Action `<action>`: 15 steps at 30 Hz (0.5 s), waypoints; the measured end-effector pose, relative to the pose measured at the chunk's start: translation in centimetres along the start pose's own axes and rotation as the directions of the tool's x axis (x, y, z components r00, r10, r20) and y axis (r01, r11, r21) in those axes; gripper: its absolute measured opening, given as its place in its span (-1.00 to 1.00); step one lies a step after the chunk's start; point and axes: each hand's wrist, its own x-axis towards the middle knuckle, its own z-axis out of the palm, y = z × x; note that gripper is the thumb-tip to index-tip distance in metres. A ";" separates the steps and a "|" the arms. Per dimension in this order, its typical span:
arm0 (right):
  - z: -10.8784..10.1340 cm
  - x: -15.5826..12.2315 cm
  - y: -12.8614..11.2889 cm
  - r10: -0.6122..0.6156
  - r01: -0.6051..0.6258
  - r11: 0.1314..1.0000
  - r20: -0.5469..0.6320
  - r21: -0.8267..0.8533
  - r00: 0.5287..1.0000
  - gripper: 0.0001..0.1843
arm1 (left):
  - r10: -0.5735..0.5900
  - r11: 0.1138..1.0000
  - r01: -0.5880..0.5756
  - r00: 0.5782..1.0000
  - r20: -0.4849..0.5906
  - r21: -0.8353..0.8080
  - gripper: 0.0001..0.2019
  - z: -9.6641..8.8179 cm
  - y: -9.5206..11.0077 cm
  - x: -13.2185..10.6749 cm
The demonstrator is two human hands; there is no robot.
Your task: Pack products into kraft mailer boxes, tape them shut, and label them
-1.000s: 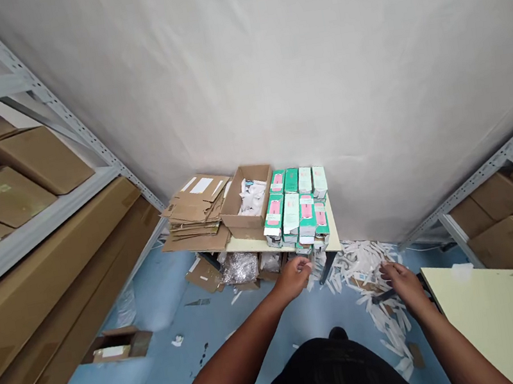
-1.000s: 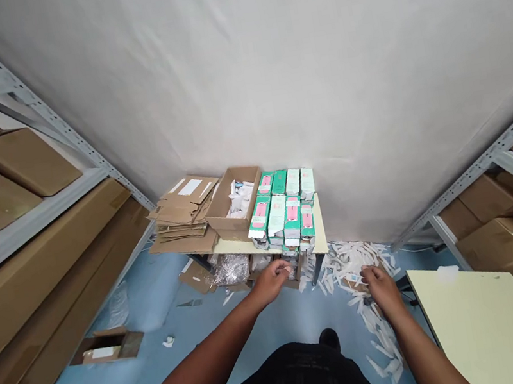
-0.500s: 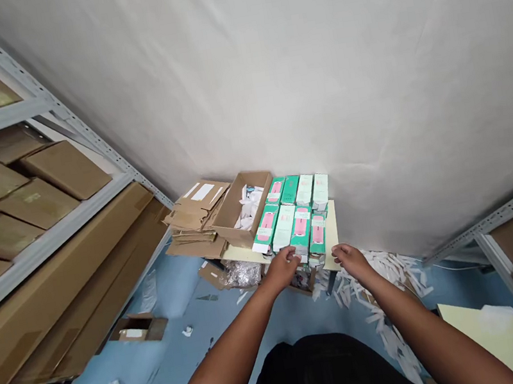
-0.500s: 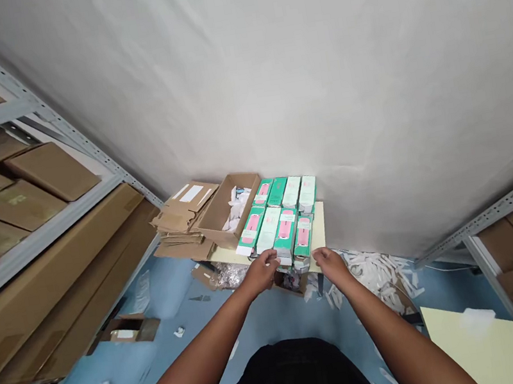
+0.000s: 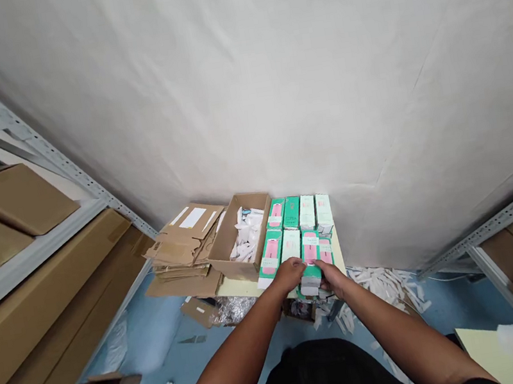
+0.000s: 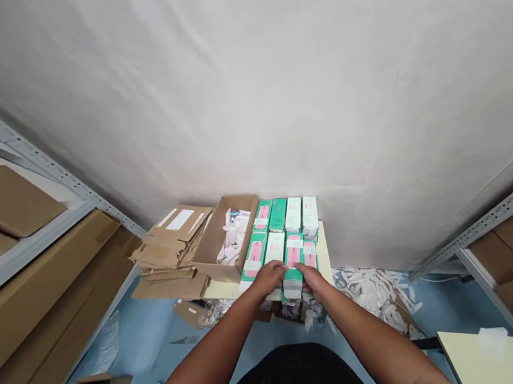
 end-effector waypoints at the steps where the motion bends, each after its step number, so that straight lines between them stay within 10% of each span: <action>1: 0.5 -0.1 0.1 -0.006 0.006 1.000 -0.021 0.006 1.000 -0.59 | -0.018 0.998 0.019 1.000 0.026 -0.055 -0.66 -0.5 -0.2 0.0; 15: 3.6 -1.2 -0.2 -0.127 0.153 0.984 -0.229 0.096 0.965 -0.58 | 0.008 0.947 0.062 0.976 0.216 -0.316 -0.66 -4.3 -0.7 0.5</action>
